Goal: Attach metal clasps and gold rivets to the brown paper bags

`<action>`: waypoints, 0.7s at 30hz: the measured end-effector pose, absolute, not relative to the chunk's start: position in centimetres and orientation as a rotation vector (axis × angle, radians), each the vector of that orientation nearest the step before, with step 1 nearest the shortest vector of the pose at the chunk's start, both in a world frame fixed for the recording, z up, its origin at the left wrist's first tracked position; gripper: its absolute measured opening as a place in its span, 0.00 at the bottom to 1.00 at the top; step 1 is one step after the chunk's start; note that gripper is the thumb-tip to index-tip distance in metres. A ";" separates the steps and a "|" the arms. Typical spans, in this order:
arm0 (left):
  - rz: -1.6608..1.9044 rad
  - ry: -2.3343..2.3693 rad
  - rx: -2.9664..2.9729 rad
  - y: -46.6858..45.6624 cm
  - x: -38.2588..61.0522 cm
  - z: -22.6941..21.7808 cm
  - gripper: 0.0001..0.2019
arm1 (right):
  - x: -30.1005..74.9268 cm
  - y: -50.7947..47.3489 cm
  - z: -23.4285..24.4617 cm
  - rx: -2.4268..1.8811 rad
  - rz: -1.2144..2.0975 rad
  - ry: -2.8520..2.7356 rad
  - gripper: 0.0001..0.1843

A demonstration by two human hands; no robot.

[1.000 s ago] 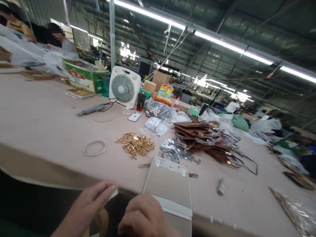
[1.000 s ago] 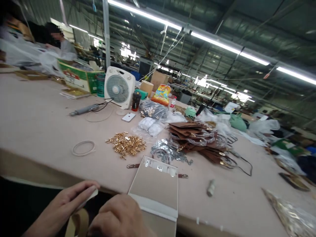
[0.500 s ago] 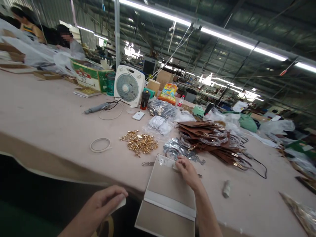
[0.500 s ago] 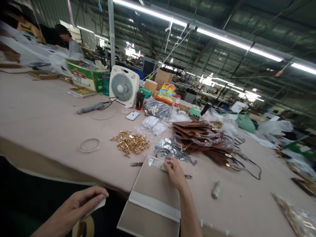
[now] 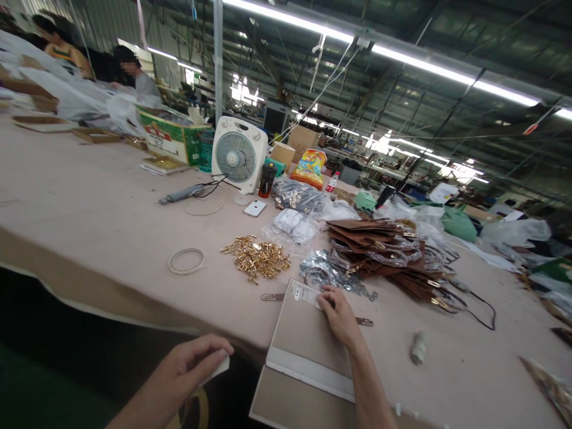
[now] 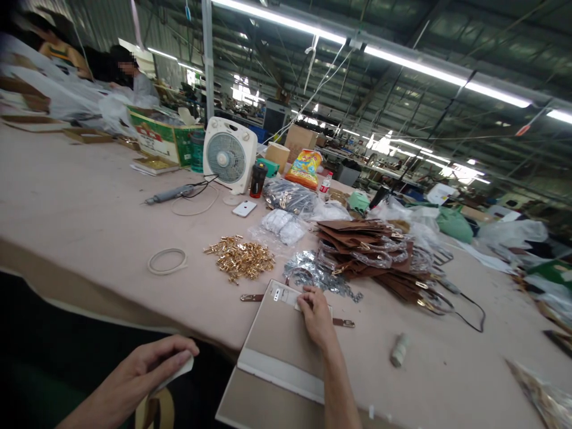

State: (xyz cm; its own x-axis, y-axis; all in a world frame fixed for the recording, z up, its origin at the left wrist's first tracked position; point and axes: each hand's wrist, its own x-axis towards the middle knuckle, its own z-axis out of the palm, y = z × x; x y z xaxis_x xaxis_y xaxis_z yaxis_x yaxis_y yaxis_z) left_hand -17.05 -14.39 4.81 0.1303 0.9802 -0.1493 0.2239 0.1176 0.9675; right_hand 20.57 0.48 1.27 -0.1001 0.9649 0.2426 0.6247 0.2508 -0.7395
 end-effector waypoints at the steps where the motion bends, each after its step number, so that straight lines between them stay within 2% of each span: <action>1: 0.893 1.315 1.327 -14.3 -17.1 4.6 0.20 | 20.6 0.5 1.1 -1.451 0.596 -1.815 0.15; 4: 0.922 1.322 1.299 -14.1 -17.2 3.7 0.21 | 21.1 0.6 0.6 -1.434 0.561 -1.852 0.15; 8: 0.982 1.318 1.237 -13.9 -17.5 2.2 0.22 | 21.8 0.9 0.1 -1.486 0.543 -1.870 0.25; 13: 0.969 1.298 1.192 -13.9 -17.7 1.7 0.25 | 21.5 1.3 -0.6 -1.537 0.452 -1.835 0.21; 21: 1.032 1.211 1.157 -14.0 -17.2 2.5 0.37 | 20.1 1.1 -1.3 -1.614 0.231 -1.758 0.26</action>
